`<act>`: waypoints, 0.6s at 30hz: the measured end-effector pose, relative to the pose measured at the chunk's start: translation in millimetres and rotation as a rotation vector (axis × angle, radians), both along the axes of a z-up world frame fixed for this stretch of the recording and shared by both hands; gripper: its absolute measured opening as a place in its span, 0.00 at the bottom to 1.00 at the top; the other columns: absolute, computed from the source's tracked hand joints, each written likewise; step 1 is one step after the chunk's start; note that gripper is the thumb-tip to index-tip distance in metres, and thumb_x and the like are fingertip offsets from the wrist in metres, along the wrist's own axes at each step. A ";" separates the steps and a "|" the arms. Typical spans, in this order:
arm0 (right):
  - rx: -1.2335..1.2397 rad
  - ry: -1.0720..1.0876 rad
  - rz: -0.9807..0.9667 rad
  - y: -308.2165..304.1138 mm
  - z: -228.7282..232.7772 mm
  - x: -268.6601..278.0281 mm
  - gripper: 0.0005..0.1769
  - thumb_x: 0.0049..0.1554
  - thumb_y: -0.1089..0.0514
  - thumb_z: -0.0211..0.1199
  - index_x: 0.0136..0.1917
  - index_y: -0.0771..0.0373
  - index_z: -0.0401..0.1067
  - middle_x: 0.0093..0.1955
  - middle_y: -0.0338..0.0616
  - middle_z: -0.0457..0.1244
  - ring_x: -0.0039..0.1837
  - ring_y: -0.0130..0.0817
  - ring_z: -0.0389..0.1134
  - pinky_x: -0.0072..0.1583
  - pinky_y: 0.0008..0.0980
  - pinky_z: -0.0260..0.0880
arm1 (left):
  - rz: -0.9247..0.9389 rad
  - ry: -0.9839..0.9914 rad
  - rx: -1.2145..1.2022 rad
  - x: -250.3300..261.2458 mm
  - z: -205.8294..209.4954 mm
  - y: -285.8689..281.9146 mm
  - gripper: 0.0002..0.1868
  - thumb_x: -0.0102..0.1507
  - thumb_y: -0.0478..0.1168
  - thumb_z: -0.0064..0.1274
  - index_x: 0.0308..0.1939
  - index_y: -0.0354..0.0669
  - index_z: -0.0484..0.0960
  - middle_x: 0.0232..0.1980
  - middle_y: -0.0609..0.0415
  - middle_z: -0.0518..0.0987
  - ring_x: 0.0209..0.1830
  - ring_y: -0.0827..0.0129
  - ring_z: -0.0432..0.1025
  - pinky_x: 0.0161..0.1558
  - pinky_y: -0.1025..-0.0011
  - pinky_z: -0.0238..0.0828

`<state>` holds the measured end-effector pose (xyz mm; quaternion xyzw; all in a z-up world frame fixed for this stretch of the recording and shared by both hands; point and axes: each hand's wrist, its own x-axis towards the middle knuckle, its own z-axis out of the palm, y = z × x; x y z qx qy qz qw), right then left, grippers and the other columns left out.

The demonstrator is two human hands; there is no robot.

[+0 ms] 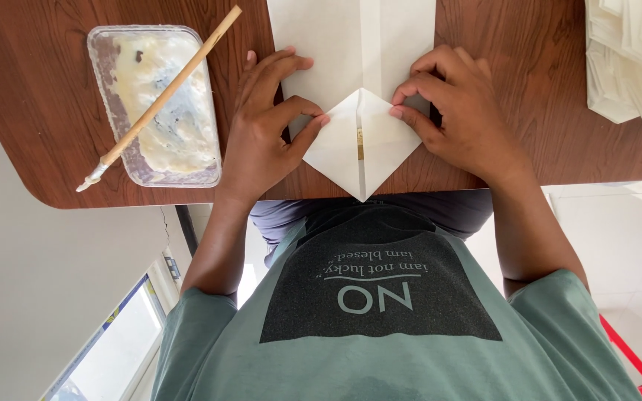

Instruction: Applying glue to paper sheets and folding them to create bags.

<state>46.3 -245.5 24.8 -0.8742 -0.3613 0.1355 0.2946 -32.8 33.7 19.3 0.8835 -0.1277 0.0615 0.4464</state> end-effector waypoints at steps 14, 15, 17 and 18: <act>0.039 -0.353 -0.062 7.2 -12.9 -26.0 0.02 0.69 0.61 0.66 0.52 0.60 0.75 0.55 0.43 0.64 0.54 0.44 0.62 0.54 0.42 0.55 | -0.017 -0.032 -0.022 -0.9 -3.5 0.1 0.03 0.71 0.30 0.59 0.42 0.39 0.83 0.65 0.41 0.73 0.73 0.41 0.63 0.78 0.37 0.43; 0.053 -0.409 -0.061 7.8 -13.9 -27.1 0.01 0.69 0.61 0.66 0.53 0.59 0.75 0.55 0.44 0.65 0.53 0.44 0.63 0.54 0.42 0.56 | -0.031 -0.039 -0.020 -0.3 -2.9 0.4 0.03 0.70 0.28 0.58 0.43 0.39 0.83 0.64 0.40 0.73 0.73 0.40 0.63 0.78 0.37 0.42; 0.077 -0.427 -0.059 9.0 -12.6 -25.8 0.01 0.70 0.60 0.66 0.55 0.59 0.77 0.53 0.43 0.65 0.52 0.44 0.64 0.54 0.42 0.57 | -0.034 -0.047 -0.022 -0.3 -4.5 0.7 0.05 0.70 0.27 0.58 0.43 0.40 0.84 0.64 0.41 0.73 0.73 0.39 0.63 0.78 0.36 0.43; 0.102 -0.446 -0.055 9.7 -12.0 -25.5 0.03 0.70 0.59 0.66 0.57 0.58 0.78 0.52 0.42 0.66 0.51 0.43 0.65 0.54 0.41 0.58 | -0.036 -0.056 -0.022 -0.8 -5.3 0.9 0.06 0.69 0.26 0.58 0.43 0.41 0.84 0.64 0.41 0.74 0.73 0.39 0.64 0.77 0.36 0.43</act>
